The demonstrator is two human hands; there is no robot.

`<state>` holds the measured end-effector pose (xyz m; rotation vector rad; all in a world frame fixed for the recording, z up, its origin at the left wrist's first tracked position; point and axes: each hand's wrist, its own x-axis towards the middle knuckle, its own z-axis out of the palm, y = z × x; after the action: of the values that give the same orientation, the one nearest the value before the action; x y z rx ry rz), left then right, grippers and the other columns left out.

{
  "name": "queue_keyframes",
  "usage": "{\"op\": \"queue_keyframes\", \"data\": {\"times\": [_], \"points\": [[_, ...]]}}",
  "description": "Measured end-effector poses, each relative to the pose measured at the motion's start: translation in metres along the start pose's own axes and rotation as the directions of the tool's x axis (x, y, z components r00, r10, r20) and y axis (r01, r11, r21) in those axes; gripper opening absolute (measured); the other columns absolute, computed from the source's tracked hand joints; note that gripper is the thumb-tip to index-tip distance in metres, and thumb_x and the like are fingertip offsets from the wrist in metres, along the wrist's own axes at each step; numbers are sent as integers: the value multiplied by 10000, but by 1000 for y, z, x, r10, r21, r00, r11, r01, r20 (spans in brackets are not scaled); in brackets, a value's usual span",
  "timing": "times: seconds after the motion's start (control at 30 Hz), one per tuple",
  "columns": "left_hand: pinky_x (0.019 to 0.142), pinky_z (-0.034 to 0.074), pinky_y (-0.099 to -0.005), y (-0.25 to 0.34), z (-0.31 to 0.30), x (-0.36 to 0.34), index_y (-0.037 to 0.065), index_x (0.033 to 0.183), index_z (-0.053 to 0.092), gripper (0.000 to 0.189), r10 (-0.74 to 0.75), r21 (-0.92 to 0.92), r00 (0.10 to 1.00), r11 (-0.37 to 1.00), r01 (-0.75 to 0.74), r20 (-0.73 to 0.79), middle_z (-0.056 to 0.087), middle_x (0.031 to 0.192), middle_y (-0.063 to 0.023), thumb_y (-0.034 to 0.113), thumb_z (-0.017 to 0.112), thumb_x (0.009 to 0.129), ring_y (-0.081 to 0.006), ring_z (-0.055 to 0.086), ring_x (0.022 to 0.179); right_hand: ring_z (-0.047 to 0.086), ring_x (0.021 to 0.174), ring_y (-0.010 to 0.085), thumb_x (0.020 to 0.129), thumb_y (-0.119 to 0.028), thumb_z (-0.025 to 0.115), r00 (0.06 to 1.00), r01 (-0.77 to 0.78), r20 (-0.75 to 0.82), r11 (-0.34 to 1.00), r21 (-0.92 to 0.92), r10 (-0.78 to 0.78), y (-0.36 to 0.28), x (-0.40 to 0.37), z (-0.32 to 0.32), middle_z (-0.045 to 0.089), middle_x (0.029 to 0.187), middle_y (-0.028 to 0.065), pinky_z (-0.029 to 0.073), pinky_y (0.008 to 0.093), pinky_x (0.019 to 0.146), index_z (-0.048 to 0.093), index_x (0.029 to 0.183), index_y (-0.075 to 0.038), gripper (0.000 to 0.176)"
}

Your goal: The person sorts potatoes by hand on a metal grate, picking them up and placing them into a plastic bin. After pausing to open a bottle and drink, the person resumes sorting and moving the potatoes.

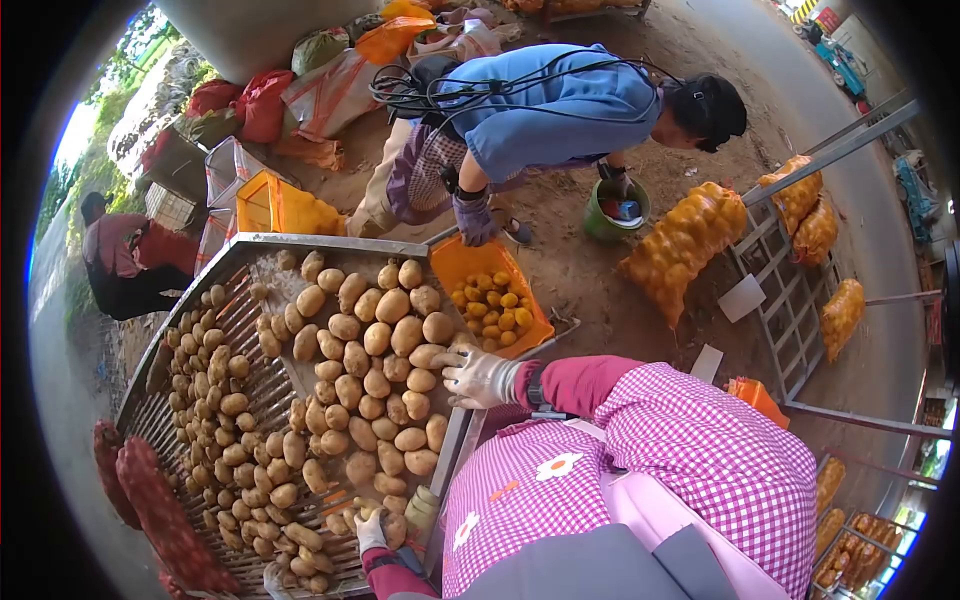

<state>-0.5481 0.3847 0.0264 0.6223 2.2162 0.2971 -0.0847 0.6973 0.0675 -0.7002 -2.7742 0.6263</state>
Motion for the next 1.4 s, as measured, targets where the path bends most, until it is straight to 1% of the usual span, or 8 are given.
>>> {"op": "queue_keyframes", "data": {"times": [0.17, 0.4, 0.5, 0.6, 0.8, 0.87, 1.17, 1.4], "points": [[985, 542, -405, 13, 6, -16, -51, 1407, 553, 715, -73, -125, 995, 990, 63, -73, 696, 1268, -213, 300, 837, 853, -308, 686, 1111, 508, 1378, 316, 967, -407, 676, 999, 16, -33, 1000, -13, -17, 4, -2, 5, 707, 1039, 74, 414, 519, 1098, 764, 899, -74, 352], [974, 547, -386, 19, 8, -21, -44, 1420, 558, 711, -121, -82, 988, 990, 113, -101, 690, 1278, -180, 292, 837, 859, -274, 681, 1096, 499, 1399, 311, 1000, -424, 636, 994, 63, -89, 997, -31, -66, 6, -8, 9, 724, 1116, 108, 422, 515, 1098, 773, 988, -44, 404], [966, 553, -385, 6, 8, -17, -48, 1413, 561, 708, -124, -167, 989, 980, 110, -75, 689, 1272, -171, 297, 840, 861, -265, 679, 1091, 561, 1314, 309, 996, -424, 636, 962, 51, -266, 997, -57, -65, 6, -8, 20, 718, 1132, 108, 433, 500, 1071, 758, 1051, -46, 401], [960, 557, -390, -32, 14, 8, -52, 1410, 559, 705, -146, -196, 985, 972, 126, -89, 690, 1269, -178, 296, 839, 865, -271, 683, 1088, 623, 1166, 297, 989, -423, 640, 953, 52, -295, 996, -77, -73, 2, -9, 11, 704, 1100, 94, 446, 489, 1019, 738, 1074, -49, 395], [958, 561, -395, -48, 17, 21, -58, 1421, 549, 720, -161, -228, 982, 964, 136, -98, 692, 1275, -191, 304, 838, 871, -281, 692, 1080, 640, 1027, 257, 979, -402, 640, 987, 140, -64, 988, -70, -144, 5, -4, 14, 689, 947, 44, 447, 466, 965, 774, 897, -150, 298], [956, 562, -394, -7, 10, -8, -58, 1424, 548, 728, -160, -188, 981, 972, 139, -106, 693, 1276, -191, 313, 842, 871, -282, 693, 1080, 646, 1021, 253, 979, -397, 639, 989, 133, -52, 989, -69, -136, 3, -3, 12, 695, 921, 39, 446, 459, 968, 782, 858, -173, 292], [979, 556, -395, -24, 12, 2, -63, 1416, 563, 734, -103, -131, 989, 987, 89, -108, 697, 1298, -197, 339, 845, 870, -283, 695, 1128, 658, 1010, 269, 981, -392, 639, 986, 123, -102, 991, -53, -128, 3, -5, 11, 714, 922, 60, 461, 452, 962, 785, 841, -163, 305], [978, 558, -392, -35, 16, 7, -64, 1418, 562, 705, -148, -271, 985, 955, 120, -84, 691, 1307, -203, 312, 825, 883, -283, 688, 1131, 652, 997, 271, 985, -384, 645, 987, 110, -110, 992, -63, -116, 3, -6, 14, 689, 906, 54, 455, 443, 985, 762, 829, -158, 298]]}}
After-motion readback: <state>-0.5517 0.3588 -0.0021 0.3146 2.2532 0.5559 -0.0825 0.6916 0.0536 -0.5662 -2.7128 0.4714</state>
